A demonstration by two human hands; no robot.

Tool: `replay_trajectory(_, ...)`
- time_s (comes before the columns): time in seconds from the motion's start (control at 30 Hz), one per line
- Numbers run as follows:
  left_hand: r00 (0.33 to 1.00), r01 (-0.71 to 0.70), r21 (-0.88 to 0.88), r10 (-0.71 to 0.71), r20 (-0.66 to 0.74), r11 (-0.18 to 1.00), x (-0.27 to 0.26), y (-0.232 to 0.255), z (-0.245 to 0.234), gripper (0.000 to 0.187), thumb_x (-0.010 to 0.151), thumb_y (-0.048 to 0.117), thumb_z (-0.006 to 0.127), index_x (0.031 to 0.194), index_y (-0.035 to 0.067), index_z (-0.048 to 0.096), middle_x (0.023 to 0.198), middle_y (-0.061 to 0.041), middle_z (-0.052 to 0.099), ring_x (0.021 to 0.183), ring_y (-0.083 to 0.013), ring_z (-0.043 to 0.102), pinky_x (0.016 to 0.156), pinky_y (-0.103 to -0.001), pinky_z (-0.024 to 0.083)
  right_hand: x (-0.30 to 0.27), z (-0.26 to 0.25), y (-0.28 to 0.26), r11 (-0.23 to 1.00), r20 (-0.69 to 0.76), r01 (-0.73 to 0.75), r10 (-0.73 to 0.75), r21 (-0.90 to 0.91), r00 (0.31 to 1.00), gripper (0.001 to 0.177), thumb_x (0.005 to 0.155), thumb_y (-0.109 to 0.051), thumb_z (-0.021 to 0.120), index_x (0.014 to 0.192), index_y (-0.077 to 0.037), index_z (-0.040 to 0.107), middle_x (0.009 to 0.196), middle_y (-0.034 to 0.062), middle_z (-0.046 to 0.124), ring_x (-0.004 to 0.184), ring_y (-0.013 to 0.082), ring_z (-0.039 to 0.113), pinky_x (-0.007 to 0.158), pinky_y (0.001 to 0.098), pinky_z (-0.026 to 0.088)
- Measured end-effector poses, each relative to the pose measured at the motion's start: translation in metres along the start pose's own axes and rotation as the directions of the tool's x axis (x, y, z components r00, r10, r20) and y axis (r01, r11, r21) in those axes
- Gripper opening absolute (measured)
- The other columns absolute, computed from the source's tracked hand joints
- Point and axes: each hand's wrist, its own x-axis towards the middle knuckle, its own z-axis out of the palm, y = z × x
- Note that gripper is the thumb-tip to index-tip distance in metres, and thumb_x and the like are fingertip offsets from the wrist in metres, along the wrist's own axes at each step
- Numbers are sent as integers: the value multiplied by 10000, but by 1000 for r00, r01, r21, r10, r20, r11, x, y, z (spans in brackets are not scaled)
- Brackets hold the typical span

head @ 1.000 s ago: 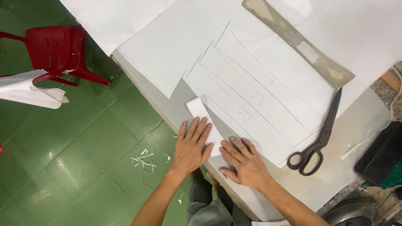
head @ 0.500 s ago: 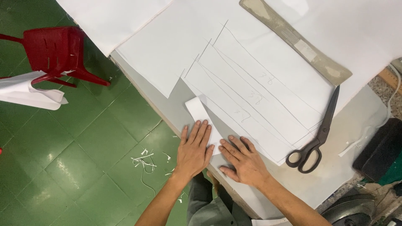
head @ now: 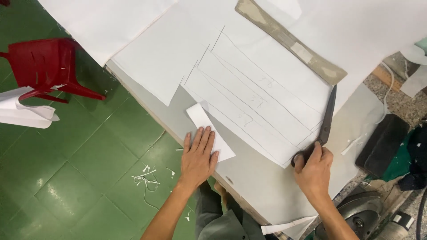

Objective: The person uses shears to cut a large piece of white fabric along drawn lines on a table. They trim the edges and separate sections of the fabric, leaving cut pieces on the table and floor.

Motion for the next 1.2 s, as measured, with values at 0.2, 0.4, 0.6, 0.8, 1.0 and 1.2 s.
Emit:
replay_trajectory(0.2, 1000, 0, 12, -1, 20, 1000, -1, 0, -1, 565, 1089, 391, 356, 1519, 49, 491, 1603, -105, 459, 1497, -284, 403, 1265, -524, 213, 14, -18, -10, 942, 167, -330, 317, 55, 934, 802, 847, -146, 604, 1550, 50, 273, 1230, 313, 436, 958, 575, 527, 866, 645, 464)
replay_trajectory(0.4, 1000, -4, 3, 4, -9, 1000, 0, 0, -3, 553, 1084, 382, 373, 1508, 53, 502, 1591, -104, 475, 1486, -284, 422, 1252, -527, 244, 30, -90, -28, 507, 549, -780, 559, 367, 621, 716, 1002, -37, 613, 1615, -3, 243, 1135, 236, 587, 905, 301, 543, 697, 466, 474)
replay_trajectory(0.6, 1000, -5, -7, 5, -6, 1000, -2, -2, 2, 561, 1094, 381, 351, 1526, 46, 480, 1608, -114, 450, 1504, -288, 395, 1268, -529, 206, -34, -70, 47, 220, 786, -763, -36, 608, 617, 580, 798, -4, 765, 1338, -6, 556, 540, 19, 530, 310, 137, 444, 238, 296, 420)
replay_trajectory(0.8, 1000, -6, 7, 6, -8, 1000, -2, -3, 3, 556, 1100, 396, 368, 1537, 68, 472, 1623, -93, 427, 1519, -270, 368, 1266, -526, 221, -66, -90, 0, 834, 963, -550, 179, -40, 202, 480, 884, -323, 783, 1354, -245, 728, 818, -22, 617, 763, 101, 597, 775, 222, 448)
replay_trajectory(1.0, 1000, -3, 0, 3, -21, 1000, 0, -3, 0, 545, 1091, 383, 413, 1528, 65, 488, 1607, -97, 455, 1511, -275, 381, 1256, -535, 243, -122, -20, 82, 932, 932, -46, 360, -359, 31, 552, 898, -670, 486, 1424, -536, 383, 1274, -33, 745, 1194, 181, 743, 959, 286, 535)
replay_trajectory(1.2, 1000, 0, 16, 0, 5, 1000, 0, -3, -1, 552, 1090, 394, 413, 1533, 72, 481, 1615, -95, 443, 1516, -275, 371, 1259, -539, 244, -68, -72, -17, 901, 999, -432, -34, 46, 34, 526, 947, -567, 389, 1274, -237, 634, 732, -73, 406, 662, 71, 421, 645, 256, 344)
